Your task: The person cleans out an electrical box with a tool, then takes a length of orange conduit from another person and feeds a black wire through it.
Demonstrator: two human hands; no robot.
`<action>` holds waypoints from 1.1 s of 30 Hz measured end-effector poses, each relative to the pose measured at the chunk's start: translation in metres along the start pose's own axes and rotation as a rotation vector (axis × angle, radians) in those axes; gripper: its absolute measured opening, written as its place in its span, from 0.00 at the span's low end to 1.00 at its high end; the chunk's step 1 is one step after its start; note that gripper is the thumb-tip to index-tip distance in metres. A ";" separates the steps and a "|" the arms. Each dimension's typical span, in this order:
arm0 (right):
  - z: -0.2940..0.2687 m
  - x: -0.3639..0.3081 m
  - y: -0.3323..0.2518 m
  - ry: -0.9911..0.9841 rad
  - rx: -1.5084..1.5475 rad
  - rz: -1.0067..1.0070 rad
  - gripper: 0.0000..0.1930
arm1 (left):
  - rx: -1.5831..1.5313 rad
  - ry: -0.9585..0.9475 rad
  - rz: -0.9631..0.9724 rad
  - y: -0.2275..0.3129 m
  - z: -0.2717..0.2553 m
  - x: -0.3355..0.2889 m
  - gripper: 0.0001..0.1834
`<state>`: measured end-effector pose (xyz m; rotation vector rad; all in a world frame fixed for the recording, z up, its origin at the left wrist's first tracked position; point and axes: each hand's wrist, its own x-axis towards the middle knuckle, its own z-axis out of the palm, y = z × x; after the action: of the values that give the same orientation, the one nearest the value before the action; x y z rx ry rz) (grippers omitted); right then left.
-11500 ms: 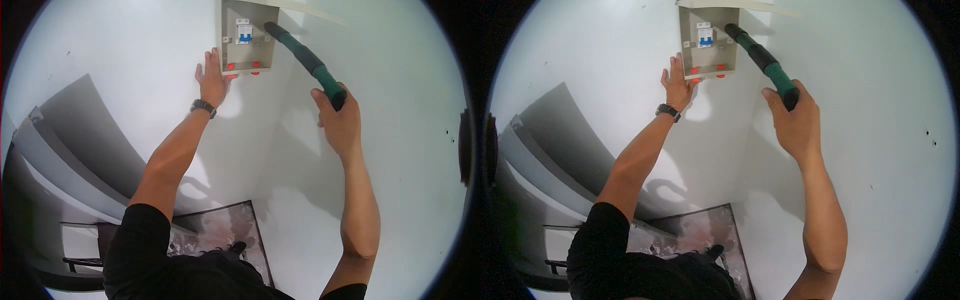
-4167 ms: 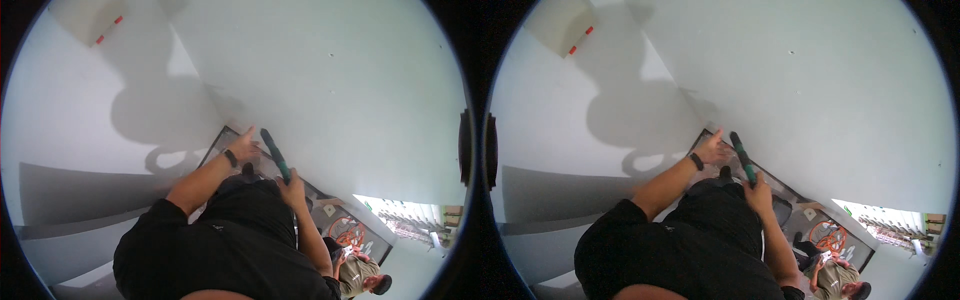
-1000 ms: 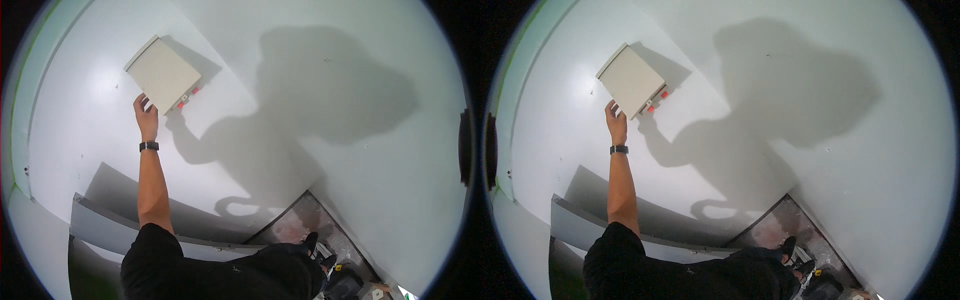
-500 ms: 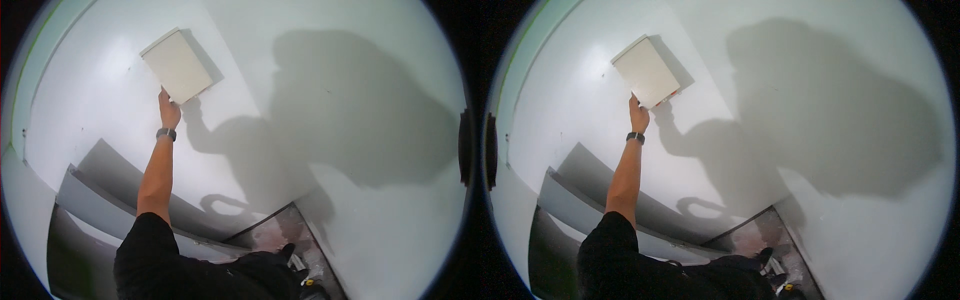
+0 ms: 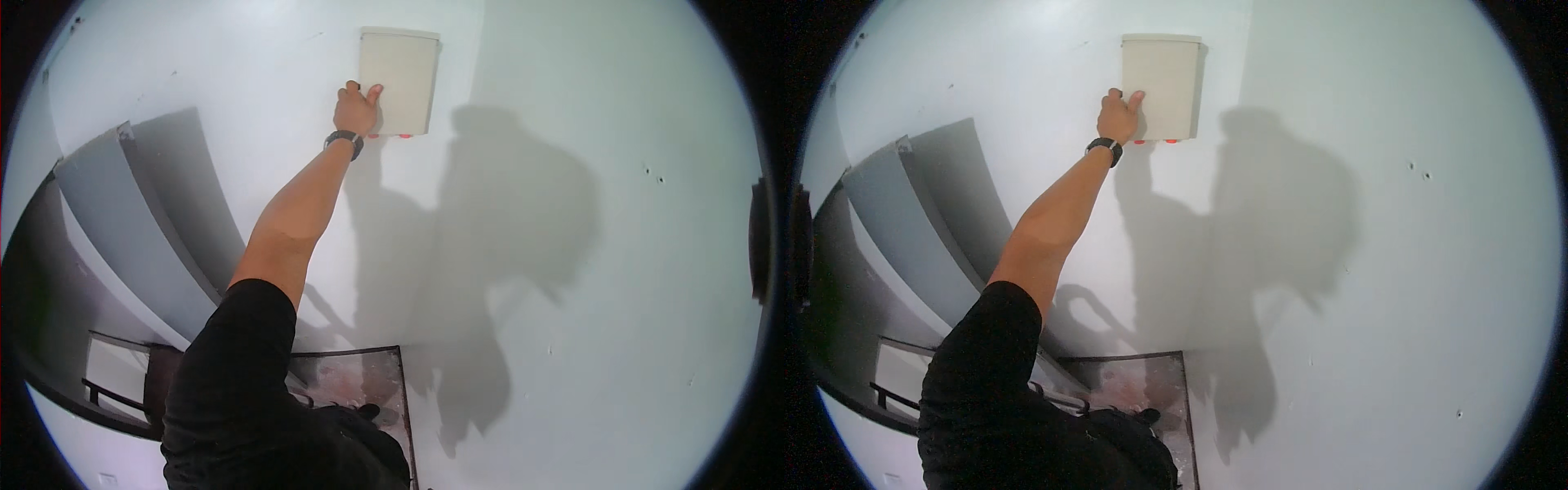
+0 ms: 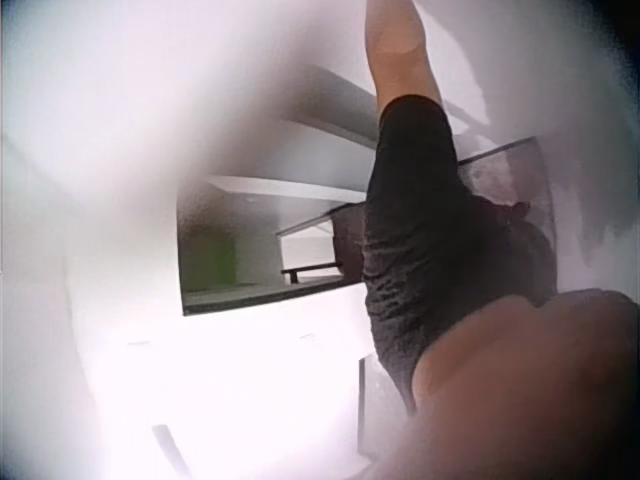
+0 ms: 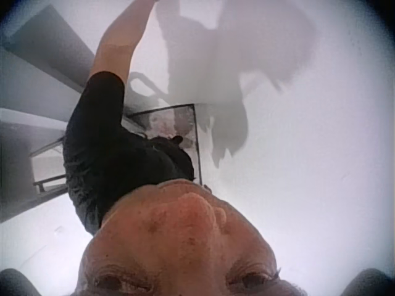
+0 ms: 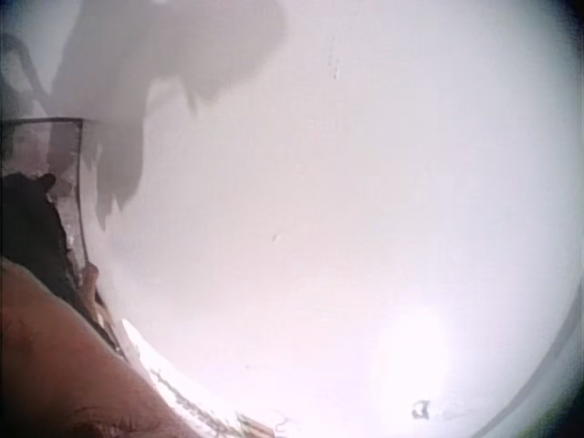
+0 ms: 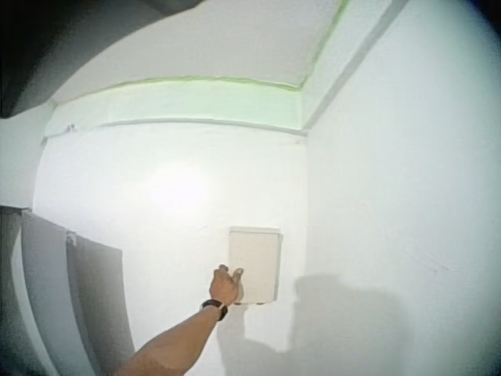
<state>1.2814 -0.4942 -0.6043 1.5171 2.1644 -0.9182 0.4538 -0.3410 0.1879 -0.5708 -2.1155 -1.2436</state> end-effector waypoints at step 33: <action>0.078 -0.209 -0.056 0.161 0.097 0.216 0.08 | -0.308 -2.208 0.614 -0.345 -0.058 -0.672 0.20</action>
<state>1.3001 -0.7067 -0.5171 1.8875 2.0343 -0.8653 0.7358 -0.5911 -0.4695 -3.4740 -2.2853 -0.1133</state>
